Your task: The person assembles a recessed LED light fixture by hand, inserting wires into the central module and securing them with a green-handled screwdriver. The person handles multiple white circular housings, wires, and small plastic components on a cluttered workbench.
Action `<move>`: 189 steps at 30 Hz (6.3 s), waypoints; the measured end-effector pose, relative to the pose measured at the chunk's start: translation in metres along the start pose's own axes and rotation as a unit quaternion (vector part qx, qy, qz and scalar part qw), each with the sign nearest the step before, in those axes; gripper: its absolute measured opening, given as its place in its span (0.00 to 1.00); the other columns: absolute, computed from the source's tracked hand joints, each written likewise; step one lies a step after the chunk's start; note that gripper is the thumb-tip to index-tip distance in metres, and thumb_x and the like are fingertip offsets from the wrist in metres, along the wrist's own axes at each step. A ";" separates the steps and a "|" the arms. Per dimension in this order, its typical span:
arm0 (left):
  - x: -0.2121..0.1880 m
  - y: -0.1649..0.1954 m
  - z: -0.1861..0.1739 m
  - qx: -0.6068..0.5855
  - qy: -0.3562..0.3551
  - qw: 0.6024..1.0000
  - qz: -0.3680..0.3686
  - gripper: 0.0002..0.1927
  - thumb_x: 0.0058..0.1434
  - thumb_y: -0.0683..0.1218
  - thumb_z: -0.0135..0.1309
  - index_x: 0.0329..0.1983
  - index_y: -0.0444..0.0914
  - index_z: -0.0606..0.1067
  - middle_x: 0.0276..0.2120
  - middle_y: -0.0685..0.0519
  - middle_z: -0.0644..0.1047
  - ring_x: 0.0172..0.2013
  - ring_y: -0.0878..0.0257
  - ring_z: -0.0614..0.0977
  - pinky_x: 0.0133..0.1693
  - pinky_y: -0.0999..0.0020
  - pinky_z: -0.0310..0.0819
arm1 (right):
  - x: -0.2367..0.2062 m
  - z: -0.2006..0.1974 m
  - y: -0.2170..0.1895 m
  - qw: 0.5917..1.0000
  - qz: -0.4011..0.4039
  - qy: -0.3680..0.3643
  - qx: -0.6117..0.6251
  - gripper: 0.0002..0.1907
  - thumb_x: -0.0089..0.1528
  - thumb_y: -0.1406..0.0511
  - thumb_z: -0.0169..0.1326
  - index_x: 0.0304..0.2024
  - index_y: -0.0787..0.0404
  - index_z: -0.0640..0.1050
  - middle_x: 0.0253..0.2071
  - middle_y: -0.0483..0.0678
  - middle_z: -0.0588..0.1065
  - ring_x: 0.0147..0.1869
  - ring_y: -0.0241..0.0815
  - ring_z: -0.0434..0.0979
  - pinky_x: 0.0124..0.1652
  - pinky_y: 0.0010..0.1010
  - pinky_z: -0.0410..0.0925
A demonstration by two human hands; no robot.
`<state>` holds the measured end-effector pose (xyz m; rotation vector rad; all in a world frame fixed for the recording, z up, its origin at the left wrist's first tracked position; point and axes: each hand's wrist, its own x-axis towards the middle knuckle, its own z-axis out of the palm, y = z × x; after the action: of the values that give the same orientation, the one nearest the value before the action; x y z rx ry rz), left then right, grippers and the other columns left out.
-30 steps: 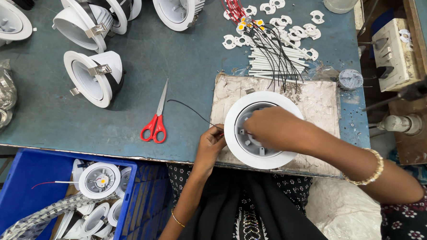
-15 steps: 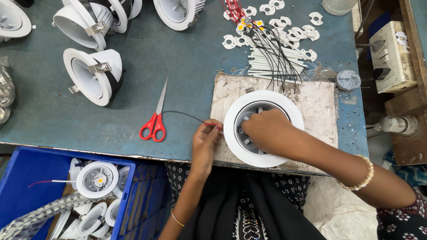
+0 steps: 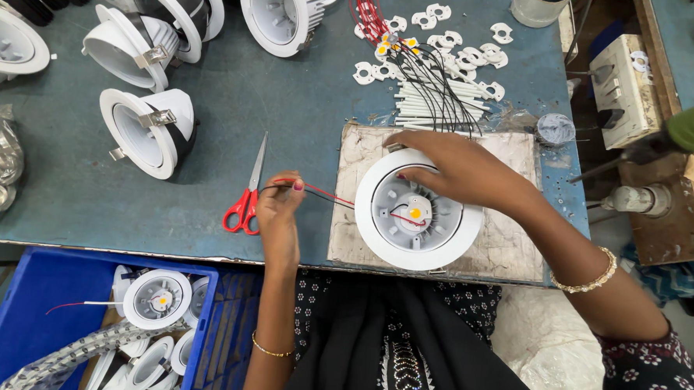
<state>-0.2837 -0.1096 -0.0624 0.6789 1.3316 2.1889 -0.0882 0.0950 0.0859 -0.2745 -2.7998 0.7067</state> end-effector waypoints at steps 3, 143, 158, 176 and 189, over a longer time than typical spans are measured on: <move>-0.007 0.017 0.008 0.158 0.119 0.978 0.061 0.20 0.67 0.44 0.57 0.59 0.37 0.68 0.56 0.52 0.70 0.58 0.63 0.70 0.59 0.66 0.64 | -0.004 0.006 0.010 0.997 0.080 -0.018 -0.008 0.24 0.59 0.57 0.60 0.56 0.59 0.76 0.48 0.53 0.80 0.50 0.56 0.80 0.45 0.45 0.71; -0.060 0.050 0.149 0.619 -0.248 0.699 0.258 0.06 0.47 0.34 0.58 0.29 0.33 0.81 0.70 0.41 0.62 0.72 0.43 0.57 0.63 0.28 0.52 | -0.132 0.037 -0.032 0.931 0.219 0.186 0.224 0.20 0.62 0.61 0.57 0.51 0.67 0.74 0.45 0.58 0.78 0.46 0.50 0.80 0.46 0.38 0.71; -0.060 0.045 0.156 0.622 -0.274 0.676 0.284 0.04 0.52 0.36 0.55 0.30 0.34 0.80 0.74 0.46 0.57 0.74 0.41 0.53 0.65 0.23 0.45 | -0.136 0.038 -0.026 0.926 0.221 0.189 0.241 0.20 0.60 0.62 0.57 0.52 0.67 0.74 0.41 0.56 0.79 0.43 0.44 0.79 0.45 0.35 0.71; -0.052 0.040 0.183 0.649 -0.274 0.663 0.253 0.13 0.48 0.48 0.66 0.24 0.33 0.80 0.69 0.39 0.63 0.71 0.42 0.58 0.61 0.24 0.49 | -0.138 0.041 -0.015 0.909 0.219 0.201 0.291 0.17 0.62 0.64 0.56 0.49 0.67 0.74 0.38 0.53 0.78 0.42 0.38 0.76 0.44 0.31 0.71; -0.046 0.032 0.193 0.687 -0.267 0.630 0.245 0.07 0.41 0.40 0.61 0.25 0.34 0.80 0.67 0.37 0.65 0.71 0.43 0.58 0.60 0.18 0.44 | -0.132 0.032 -0.012 0.908 0.218 0.187 0.304 0.20 0.61 0.66 0.56 0.55 0.67 0.74 0.41 0.53 0.80 0.44 0.37 0.77 0.46 0.30 0.71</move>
<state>-0.1309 -0.0241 0.0364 2.1810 2.4298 0.5400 0.0274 0.0391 0.0395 -0.8189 -2.0383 1.4043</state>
